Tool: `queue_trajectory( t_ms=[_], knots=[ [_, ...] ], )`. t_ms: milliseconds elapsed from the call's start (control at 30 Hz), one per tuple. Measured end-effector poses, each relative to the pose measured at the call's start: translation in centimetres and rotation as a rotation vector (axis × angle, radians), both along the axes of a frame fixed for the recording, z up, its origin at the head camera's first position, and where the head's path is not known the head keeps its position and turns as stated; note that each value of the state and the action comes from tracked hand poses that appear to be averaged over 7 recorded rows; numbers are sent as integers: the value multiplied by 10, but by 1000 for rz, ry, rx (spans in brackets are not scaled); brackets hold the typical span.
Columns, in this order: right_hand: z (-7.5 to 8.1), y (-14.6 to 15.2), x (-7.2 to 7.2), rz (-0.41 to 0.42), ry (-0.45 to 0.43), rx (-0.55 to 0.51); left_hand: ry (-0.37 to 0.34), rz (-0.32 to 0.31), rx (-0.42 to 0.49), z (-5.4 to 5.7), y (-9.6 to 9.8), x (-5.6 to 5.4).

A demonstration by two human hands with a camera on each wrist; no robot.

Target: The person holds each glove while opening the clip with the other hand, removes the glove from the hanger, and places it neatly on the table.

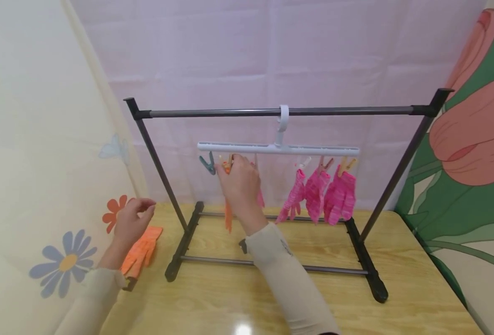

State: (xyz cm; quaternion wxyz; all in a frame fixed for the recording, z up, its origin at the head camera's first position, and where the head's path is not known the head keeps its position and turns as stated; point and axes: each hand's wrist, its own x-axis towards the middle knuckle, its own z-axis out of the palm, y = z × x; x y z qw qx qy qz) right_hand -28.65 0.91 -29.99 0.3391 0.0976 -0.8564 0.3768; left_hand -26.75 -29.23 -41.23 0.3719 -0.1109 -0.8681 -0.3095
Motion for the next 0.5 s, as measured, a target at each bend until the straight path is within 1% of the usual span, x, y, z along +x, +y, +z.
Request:
queue_trajectory(
  t_ms=[100,167,233,400,500],
  knots=[
    [0,-2,0,-10,19,-6,131,-11,-64,4,11,3],
    [0,-1,0,-9,35,-9,184,-25,-98,8,20,6],
    [0,0,0,-1,51,-11,228,-57,-128,13,29,8],
    [4,9,1,58,14,-34,266,-142,-183,26,55,14],
    [8,15,2,108,-26,-53,234,-195,-187,34,73,17]
  ],
)
